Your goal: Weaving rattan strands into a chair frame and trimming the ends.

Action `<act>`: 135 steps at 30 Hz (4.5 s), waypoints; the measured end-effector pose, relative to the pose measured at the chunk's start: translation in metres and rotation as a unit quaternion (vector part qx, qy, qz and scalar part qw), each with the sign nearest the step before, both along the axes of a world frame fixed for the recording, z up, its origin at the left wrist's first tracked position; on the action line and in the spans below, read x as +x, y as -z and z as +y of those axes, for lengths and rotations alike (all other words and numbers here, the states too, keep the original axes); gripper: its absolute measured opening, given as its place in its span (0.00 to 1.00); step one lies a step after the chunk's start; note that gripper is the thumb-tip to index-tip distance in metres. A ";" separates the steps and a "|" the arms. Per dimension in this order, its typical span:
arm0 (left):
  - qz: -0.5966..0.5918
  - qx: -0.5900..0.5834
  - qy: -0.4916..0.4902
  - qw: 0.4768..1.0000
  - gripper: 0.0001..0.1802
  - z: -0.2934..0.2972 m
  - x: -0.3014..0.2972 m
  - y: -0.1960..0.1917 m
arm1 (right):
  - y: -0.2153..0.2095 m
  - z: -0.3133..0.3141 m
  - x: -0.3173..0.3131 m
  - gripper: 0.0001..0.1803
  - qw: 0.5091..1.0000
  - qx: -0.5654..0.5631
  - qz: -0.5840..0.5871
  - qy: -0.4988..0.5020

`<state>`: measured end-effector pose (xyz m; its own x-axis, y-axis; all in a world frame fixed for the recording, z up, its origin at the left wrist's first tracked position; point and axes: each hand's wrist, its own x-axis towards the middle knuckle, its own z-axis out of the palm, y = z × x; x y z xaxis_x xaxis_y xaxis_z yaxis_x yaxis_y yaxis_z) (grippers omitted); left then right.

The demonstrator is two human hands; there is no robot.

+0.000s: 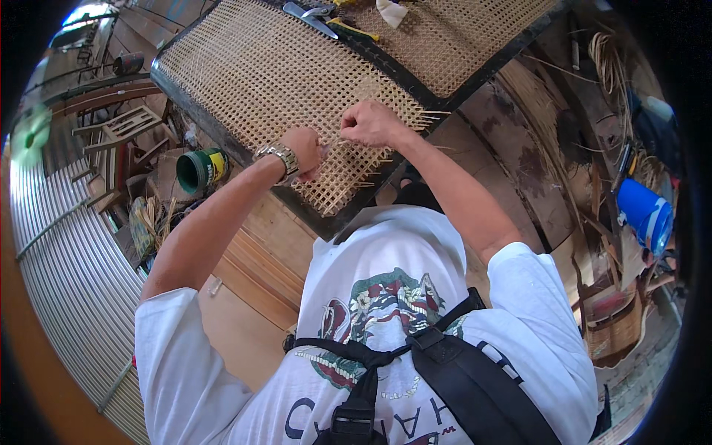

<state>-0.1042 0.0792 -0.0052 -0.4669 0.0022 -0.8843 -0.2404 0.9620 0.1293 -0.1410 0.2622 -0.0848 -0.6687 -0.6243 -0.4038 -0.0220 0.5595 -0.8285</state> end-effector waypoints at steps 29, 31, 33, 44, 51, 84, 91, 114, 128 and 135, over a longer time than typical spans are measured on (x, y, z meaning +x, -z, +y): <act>0.373 -0.030 -0.060 0.925 0.20 -0.068 0.031 -0.105 | -0.048 -0.037 0.008 0.09 0.905 -0.404 -0.092 0.101; 0.325 0.006 -0.048 0.944 0.17 -0.050 0.035 -0.070 | -0.038 -0.017 0.004 0.10 0.964 -0.242 -0.024 0.109; 0.292 0.010 -0.028 0.956 0.16 -0.040 0.035 -0.042 | -0.028 -0.008 0.004 0.10 0.987 -0.109 0.054 0.109; 0.069 -0.161 0.170 0.970 0.15 0.013 -0.007 -0.033 | -0.019 -0.009 0.022 0.12 0.988 -0.010 0.090 0.125; 0.196 -0.136 0.147 0.960 0.12 0.021 0.021 -0.022 | -0.013 -0.012 0.011 0.11 0.998 -0.004 0.051 0.033; 0.211 0.018 0.107 0.971 0.14 -0.048 0.036 -0.030 | -0.012 -0.011 0.013 0.13 0.997 -0.050 -0.023 0.050; 0.116 -0.152 0.157 0.969 0.15 -0.011 0.009 -0.032 | -0.024 -0.018 0.023 0.12 0.985 -0.036 0.148 0.082; 0.222 -0.149 0.104 0.958 0.23 -0.051 0.023 -0.051 | -0.022 -0.035 0.037 0.11 0.991 -0.031 0.123 0.038; 0.372 -0.074 -0.042 0.924 0.21 -0.088 0.015 -0.114 | -0.047 -0.064 0.010 0.12 0.886 -0.408 -0.212 0.067; 0.196 -0.041 0.000 0.980 0.16 -0.063 0.034 -0.023 | -0.013 -0.043 0.015 0.08 0.965 -0.180 -0.155 0.110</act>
<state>-0.0705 0.0158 0.0175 -0.7706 -0.0615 -0.6344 -0.1880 0.9730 0.1341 -0.1256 0.2193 -0.0717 -0.6836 -0.6181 -0.3882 0.3442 0.1961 -0.9182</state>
